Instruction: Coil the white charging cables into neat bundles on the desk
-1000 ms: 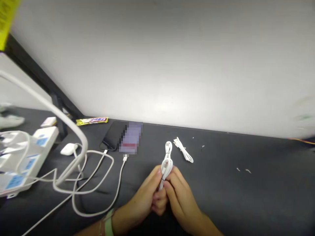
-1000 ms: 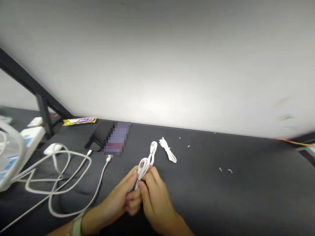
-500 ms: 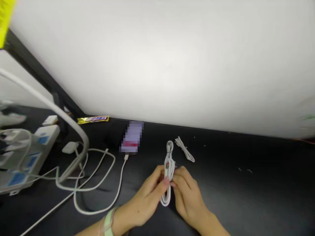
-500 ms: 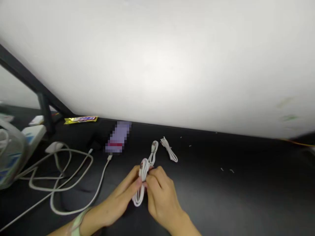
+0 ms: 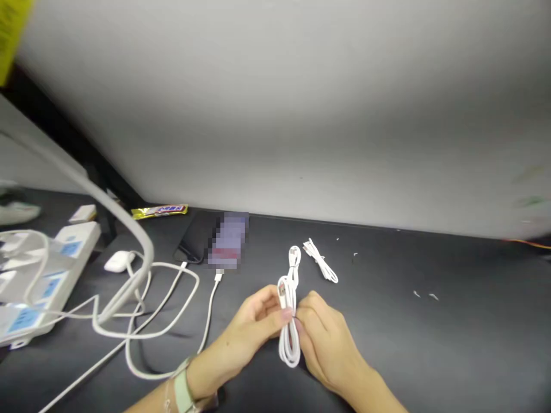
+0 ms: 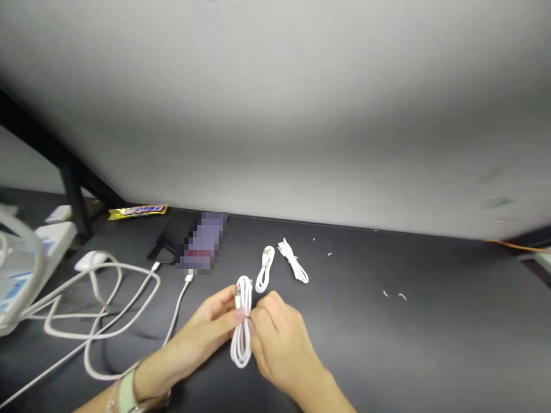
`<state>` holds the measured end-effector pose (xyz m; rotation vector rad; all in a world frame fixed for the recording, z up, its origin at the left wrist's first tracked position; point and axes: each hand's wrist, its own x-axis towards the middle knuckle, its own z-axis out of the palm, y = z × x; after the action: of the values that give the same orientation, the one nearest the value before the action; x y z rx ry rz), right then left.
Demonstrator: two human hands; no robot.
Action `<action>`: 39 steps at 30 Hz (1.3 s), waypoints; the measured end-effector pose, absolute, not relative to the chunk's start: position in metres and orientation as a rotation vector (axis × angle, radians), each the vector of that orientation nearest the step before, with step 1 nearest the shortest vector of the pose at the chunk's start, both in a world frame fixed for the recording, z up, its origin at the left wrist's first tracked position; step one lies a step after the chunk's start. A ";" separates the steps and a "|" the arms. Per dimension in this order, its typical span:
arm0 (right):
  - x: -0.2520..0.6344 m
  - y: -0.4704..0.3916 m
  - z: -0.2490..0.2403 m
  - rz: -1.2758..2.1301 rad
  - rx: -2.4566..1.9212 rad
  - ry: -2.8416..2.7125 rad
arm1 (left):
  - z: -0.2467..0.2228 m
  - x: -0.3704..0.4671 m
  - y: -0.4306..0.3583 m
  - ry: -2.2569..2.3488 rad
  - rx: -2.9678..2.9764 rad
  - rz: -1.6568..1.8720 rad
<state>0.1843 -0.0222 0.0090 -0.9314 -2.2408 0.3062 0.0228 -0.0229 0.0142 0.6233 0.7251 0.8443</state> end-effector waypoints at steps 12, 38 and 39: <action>0.183 -0.025 0.011 0.315 -0.927 -2.260 | 0.023 0.021 -0.020 0.748 0.644 0.800; 0.181 -0.034 0.013 0.559 -0.950 -2.328 | 0.040 -0.004 -0.012 0.659 1.087 0.573; 0.180 -0.034 0.013 0.553 -0.948 -2.312 | 0.040 -0.004 -0.012 0.647 1.071 0.568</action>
<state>0.1802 -0.0344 0.0127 -0.9483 -2.3124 0.5527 -0.0040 -0.0122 0.0395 1.0714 0.6473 0.5678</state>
